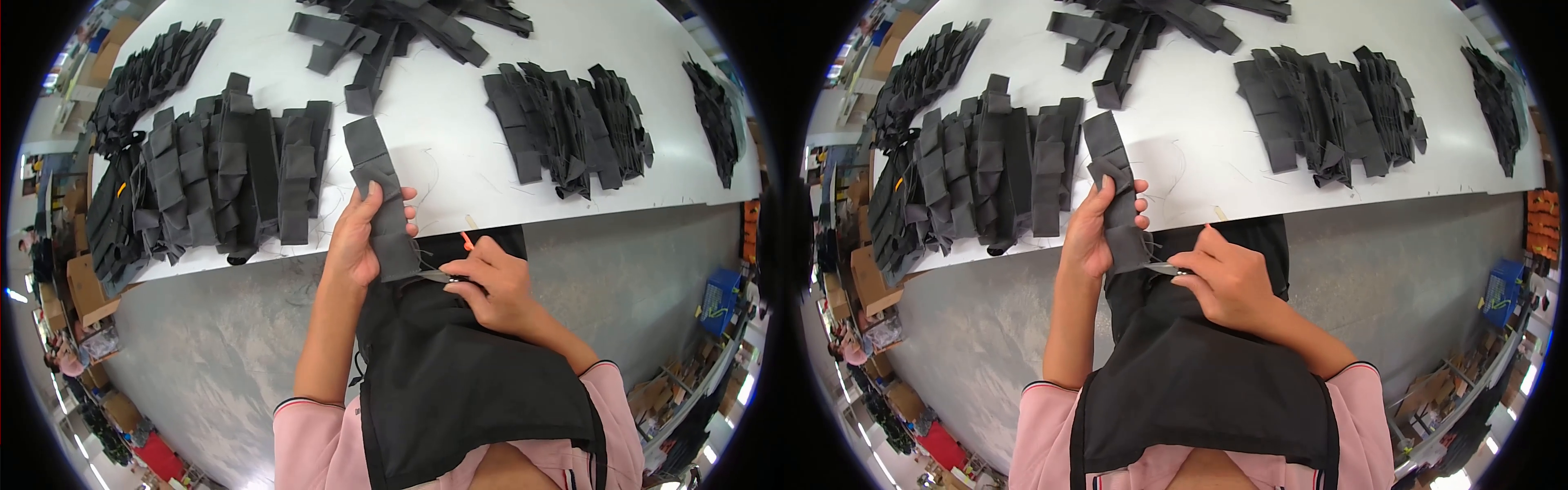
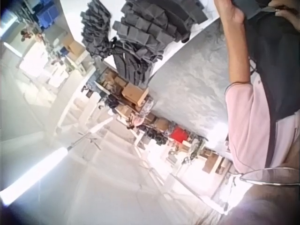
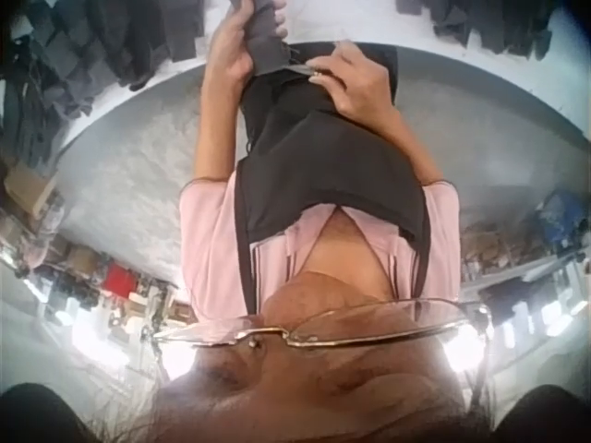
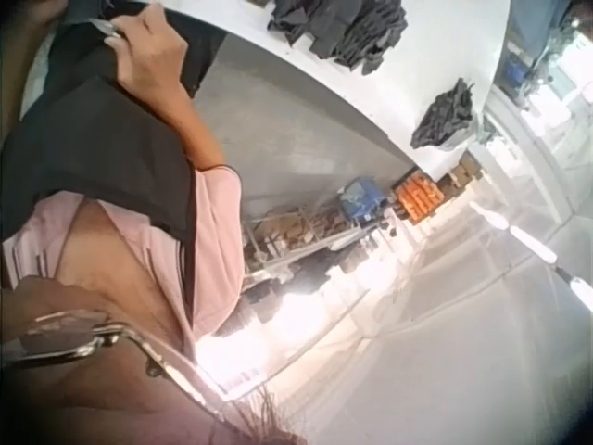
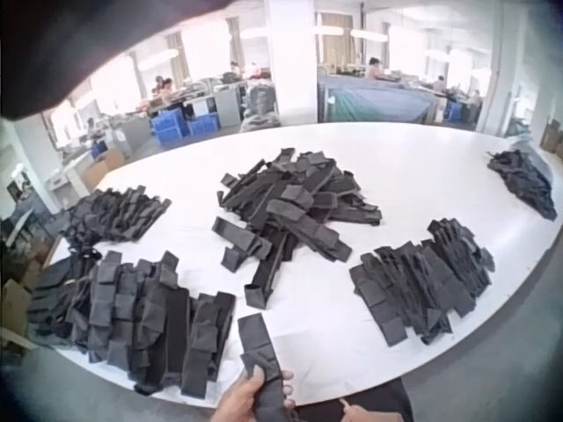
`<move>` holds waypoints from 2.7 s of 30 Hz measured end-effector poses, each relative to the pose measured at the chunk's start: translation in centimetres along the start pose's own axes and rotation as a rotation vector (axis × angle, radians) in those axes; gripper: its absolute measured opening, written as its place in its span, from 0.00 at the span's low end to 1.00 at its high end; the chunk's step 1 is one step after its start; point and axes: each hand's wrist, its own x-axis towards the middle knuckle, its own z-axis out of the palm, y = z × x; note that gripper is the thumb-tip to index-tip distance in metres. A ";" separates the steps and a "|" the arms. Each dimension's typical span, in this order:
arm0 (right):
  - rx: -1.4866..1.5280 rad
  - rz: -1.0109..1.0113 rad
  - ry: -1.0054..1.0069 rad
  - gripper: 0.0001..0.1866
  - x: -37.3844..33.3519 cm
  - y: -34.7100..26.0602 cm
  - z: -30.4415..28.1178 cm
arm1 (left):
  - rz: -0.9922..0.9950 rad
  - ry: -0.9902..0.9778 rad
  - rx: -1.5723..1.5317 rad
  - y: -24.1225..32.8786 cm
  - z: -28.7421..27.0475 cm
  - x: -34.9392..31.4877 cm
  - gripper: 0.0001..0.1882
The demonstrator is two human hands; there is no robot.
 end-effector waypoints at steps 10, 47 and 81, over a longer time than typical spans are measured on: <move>0.001 -0.057 -0.013 0.13 0.8 0.5 0.8 | 0.052 -0.054 0.008 0.6 0.3 -0.5 0.15; 0.130 -0.008 0.073 0.19 1.1 -0.1 -0.5 | 0.289 0.117 0.269 -0.2 2.2 -0.8 0.15; -0.285 -0.237 0.167 0.19 1.2 -0.7 0.3 | 0.197 0.057 0.257 -0.3 2.0 -1.5 0.13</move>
